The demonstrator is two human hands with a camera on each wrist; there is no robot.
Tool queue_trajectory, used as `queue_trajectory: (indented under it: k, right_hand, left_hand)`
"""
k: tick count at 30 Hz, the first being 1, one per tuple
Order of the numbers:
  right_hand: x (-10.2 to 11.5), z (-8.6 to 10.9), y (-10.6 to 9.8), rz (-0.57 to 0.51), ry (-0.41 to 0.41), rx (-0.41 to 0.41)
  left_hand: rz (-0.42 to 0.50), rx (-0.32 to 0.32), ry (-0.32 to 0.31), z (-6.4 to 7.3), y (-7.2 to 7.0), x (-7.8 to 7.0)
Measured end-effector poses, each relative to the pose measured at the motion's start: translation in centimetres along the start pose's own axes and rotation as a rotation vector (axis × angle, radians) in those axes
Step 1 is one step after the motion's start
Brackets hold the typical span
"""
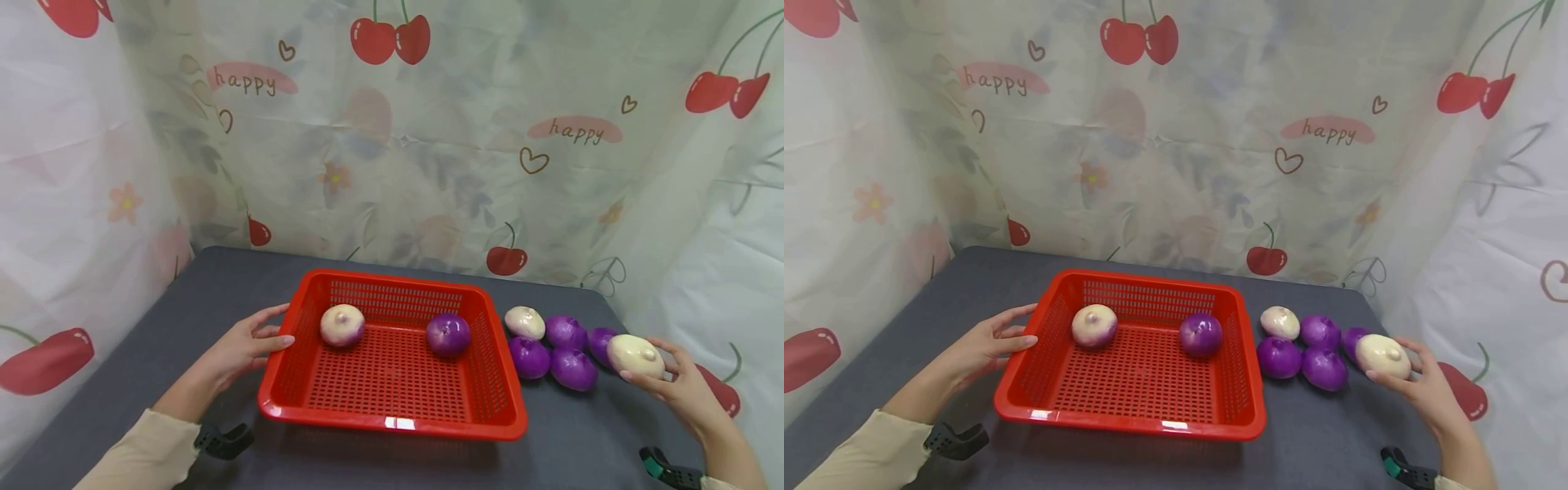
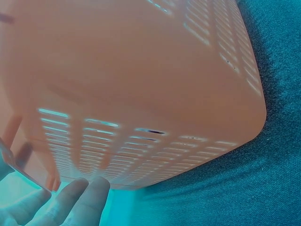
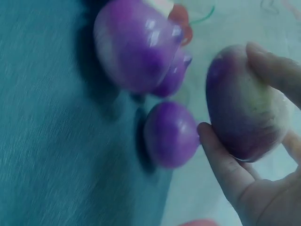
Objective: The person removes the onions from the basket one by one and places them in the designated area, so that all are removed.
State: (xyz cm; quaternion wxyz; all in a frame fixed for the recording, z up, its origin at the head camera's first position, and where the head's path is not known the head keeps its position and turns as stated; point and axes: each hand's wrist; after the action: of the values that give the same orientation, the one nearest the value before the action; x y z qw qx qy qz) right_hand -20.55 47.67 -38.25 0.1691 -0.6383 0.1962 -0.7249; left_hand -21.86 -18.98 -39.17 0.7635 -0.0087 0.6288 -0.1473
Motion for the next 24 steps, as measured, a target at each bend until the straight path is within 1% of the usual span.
queue_trajectory:
  k: [2, 5, 10, 14, 20, 24]
  right_hand:
    - [-0.9, 0.0, -0.3, 0.000, 0.017, 0.031]
    - [-2.1, -0.2, -0.6, 0.039, 0.040, 0.062]
    - [-3.6, -0.6, -0.6, 0.108, 0.073, 0.083]
    - [-4.3, -0.9, -0.5, 0.097, 0.095, 0.096]
    - [-4.7, -1.0, -0.1, 0.066, 0.095, 0.114]
    - [-4.8, -1.3, -0.1, 0.079, 0.108, 0.133]
  left_hand:
    - [-0.001, -0.002, 0.000, 0.1, 0.0, 0.0]
    - [-0.001, -0.002, 0.000, 0.1, 0.0, 0.1]
    - [-0.008, -0.005, -0.004, 0.2, -0.1, 0.1]
    - [-0.015, -0.006, -0.004, 0.2, -0.1, 0.1]
    - [-0.022, -0.010, -0.005, 0.2, 0.0, 0.1]
    - [-0.016, -0.007, -0.002, 0.1, 0.0, 0.1]
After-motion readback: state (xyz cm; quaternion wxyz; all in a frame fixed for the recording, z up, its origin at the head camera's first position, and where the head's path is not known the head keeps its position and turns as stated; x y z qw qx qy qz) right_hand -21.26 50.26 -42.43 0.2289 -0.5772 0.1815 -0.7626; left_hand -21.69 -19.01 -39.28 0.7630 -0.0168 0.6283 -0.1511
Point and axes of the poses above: each hand's wrist, its own z-axis away from the middle knuckle, its own y-axis out of the palm, x = y × z, and after that the axes turned 3 degrees about -z, right-handed
